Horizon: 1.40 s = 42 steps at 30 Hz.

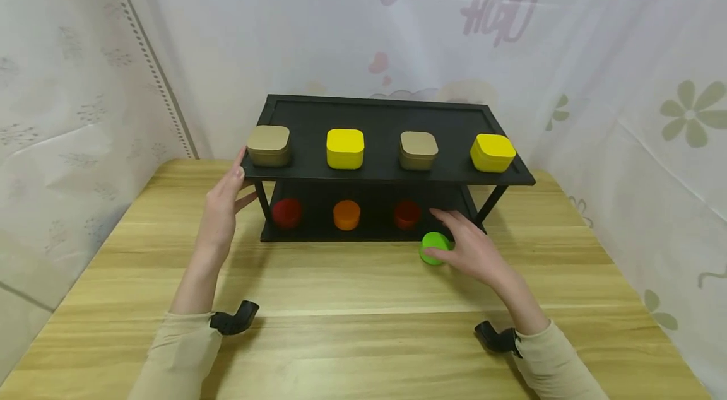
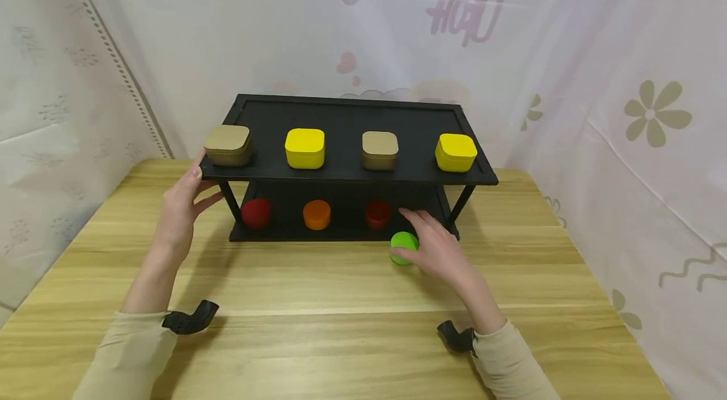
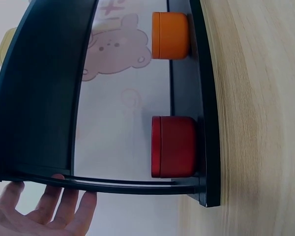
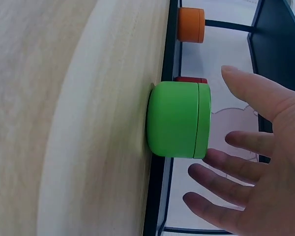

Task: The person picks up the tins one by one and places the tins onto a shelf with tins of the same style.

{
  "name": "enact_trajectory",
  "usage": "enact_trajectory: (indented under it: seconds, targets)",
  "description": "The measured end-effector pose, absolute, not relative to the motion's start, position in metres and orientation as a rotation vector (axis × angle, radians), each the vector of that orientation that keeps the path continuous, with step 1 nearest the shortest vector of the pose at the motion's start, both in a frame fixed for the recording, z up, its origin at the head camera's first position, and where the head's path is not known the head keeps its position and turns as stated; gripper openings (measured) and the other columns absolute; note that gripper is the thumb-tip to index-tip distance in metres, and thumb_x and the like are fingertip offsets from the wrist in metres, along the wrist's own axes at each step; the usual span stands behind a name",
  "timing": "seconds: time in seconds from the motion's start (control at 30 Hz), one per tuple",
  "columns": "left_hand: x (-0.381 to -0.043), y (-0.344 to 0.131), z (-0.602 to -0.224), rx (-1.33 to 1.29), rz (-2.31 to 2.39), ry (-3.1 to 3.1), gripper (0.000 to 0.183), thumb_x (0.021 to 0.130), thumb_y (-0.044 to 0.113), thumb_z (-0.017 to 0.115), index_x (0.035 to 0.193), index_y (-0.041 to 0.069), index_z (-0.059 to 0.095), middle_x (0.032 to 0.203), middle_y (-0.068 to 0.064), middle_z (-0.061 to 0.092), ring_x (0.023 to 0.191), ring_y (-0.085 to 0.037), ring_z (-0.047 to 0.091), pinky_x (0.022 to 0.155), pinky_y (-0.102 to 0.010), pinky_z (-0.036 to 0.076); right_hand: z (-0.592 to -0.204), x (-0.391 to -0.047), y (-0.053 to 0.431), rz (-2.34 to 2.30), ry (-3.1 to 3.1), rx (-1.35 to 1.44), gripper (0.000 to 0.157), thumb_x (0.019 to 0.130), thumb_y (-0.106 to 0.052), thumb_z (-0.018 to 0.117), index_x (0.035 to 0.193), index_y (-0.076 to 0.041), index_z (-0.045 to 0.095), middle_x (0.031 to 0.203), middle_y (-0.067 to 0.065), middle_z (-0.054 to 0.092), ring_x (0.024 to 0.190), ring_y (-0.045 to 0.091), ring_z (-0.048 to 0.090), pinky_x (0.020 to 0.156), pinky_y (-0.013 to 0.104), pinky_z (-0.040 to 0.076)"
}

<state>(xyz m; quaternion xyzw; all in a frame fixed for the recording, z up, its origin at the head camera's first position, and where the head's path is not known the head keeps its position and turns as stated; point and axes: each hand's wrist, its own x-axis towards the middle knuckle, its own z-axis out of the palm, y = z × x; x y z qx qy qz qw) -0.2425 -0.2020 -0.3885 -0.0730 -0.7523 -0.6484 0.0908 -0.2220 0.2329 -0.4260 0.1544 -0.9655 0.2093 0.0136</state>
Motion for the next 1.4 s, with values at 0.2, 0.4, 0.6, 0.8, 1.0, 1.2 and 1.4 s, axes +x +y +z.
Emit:
enact_trajectory:
  seconds: [0.2, 0.4, 0.6, 0.8, 1.0, 1.2, 1.4]
  targets:
    - [-0.2416, -0.2046, -0.3884, -0.209, -1.934, -2.22, 0.05, 0.11, 0.051, 0.038, 0.158, 0.039, 0.035, 0.169, 0.009, 0.031, 0.143, -0.016, 0.046, 0.106, -0.021, 0.052, -0.425, -0.2223, 0.235, 0.675, -3.022, 0.523, 0.081, 0.087, -0.043, 0.082, 0.154, -0.013, 0.048, 0.153, 0.014, 0.053, 0.136, 0.036, 0.055, 0.105, 0.061, 0.051]
    - [-0.2428, -0.2034, -0.3895, -0.215, -1.954, -2.206, 0.05, 0.11, 0.051, 0.038, 0.158, 0.039, 0.036, 0.169, 0.008, 0.032, 0.137, -0.011, 0.049, 0.103, -0.018, 0.053, -0.4261, -0.221, 0.2357, 0.66, -3.042, 0.521, 0.078, 0.085, -0.044, 0.083, 0.15, -0.014, 0.052, 0.148, 0.013, 0.057, 0.128, 0.033, 0.06, 0.1, 0.059, 0.055]
    - [-0.2435, -0.2038, -0.3893, -0.216, -1.978, -2.191, 0.05, 0.11, 0.05, 0.04, 0.158, 0.039, 0.037, 0.169, 0.009, 0.031, 0.144, -0.019, 0.045, 0.1, -0.014, 0.052, -0.4285, -0.2215, 0.2369, 0.633, -3.047, 0.55, 0.071, 0.084, -0.042, 0.085, 0.143, -0.013, 0.06, 0.14, 0.012, 0.063, 0.118, 0.028, 0.064, 0.092, 0.052, 0.058]
    - [-0.2428, -0.2034, -0.3894, -0.214, -1.976, -2.19, 0.049, 0.11, 0.05, 0.04, 0.158, 0.038, 0.037, 0.169, 0.009, 0.032, 0.144, -0.019, 0.046, 0.098, -0.012, 0.052, -0.429, -0.2219, 0.238, 0.596, -3.057, 0.572, 0.068, 0.082, -0.041, 0.086, 0.139, -0.012, 0.063, 0.131, 0.011, 0.067, 0.103, 0.022, 0.063, 0.082, 0.039, 0.055]
    - [-0.2423, -0.2031, -0.3894, -0.218, -2.001, -2.161, 0.051, 0.109, 0.05, 0.041, 0.158, 0.036, 0.038, 0.168, 0.009, 0.032, 0.139, -0.012, 0.048, 0.096, -0.009, 0.052, -0.4295, -0.2223, 0.2386, 0.584, -3.072, 0.574, 0.063, 0.082, -0.04, 0.086, 0.135, -0.012, 0.064, 0.125, 0.008, 0.069, 0.096, 0.018, 0.061, 0.078, 0.032, 0.051]
    - [-0.2422, -0.2033, -0.3899, -0.233, -2.011, -2.145, 0.051, 0.11, 0.049, 0.041, 0.159, 0.034, 0.037, 0.168, 0.007, 0.033, 0.126, -0.004, 0.052, 0.095, -0.008, 0.051, -0.428, -0.2219, 0.2377, 0.586, -3.073, 0.589, 0.057, 0.083, -0.037, 0.085, 0.131, -0.013, 0.066, 0.119, 0.006, 0.069, 0.092, 0.016, 0.059, 0.076, 0.03, 0.05]
    - [-0.2424, -0.2028, -0.3897, -0.234, -2.01, -2.144, 0.051, 0.11, 0.049, 0.042, 0.158, 0.034, 0.038, 0.168, 0.006, 0.034, 0.125, -0.003, 0.053, 0.095, -0.008, 0.052, -0.4285, -0.2214, 0.2385, 0.591, -3.064, 0.586, 0.055, 0.084, -0.035, 0.086, 0.13, -0.012, 0.067, 0.118, 0.006, 0.069, 0.091, 0.016, 0.059, 0.076, 0.03, 0.05]
